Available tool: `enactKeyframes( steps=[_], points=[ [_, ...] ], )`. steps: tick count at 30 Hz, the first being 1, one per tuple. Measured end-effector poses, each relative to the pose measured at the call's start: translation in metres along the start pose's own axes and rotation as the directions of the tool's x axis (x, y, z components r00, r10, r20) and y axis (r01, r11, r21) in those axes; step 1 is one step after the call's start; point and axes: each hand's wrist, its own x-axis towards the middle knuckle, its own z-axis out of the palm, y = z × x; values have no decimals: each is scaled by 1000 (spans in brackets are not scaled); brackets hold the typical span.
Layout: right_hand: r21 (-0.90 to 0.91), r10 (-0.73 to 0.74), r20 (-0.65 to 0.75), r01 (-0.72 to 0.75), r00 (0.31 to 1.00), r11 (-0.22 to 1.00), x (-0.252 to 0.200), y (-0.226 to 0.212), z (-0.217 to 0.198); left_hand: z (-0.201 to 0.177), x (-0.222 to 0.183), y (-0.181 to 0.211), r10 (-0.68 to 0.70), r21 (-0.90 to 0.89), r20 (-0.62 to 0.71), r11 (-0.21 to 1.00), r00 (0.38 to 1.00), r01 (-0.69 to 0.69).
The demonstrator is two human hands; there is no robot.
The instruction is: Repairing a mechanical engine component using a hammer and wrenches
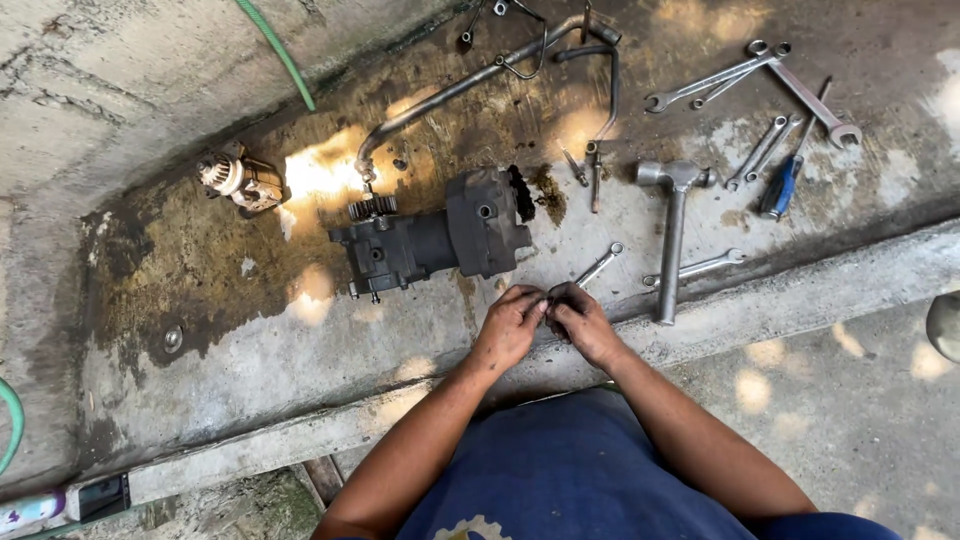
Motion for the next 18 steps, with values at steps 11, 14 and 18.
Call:
enactKeyframes(
  steps=[11, 14, 18],
  points=[
    [61, 222, 148, -233, 964, 971, -18, -37, -9, 10, -9, -9, -226, -153, 173, 955, 959, 253],
    [314, 317, 114, -337, 942, 888, -18, -31, 2, 8, 2, -18, -269, 14, 270, 961, 925, 275],
    [423, 409, 116, -417, 905, 804, -15, -68, 8, -14, 10, 24, -328, -3, 344, 937, 880, 350]
  ],
)
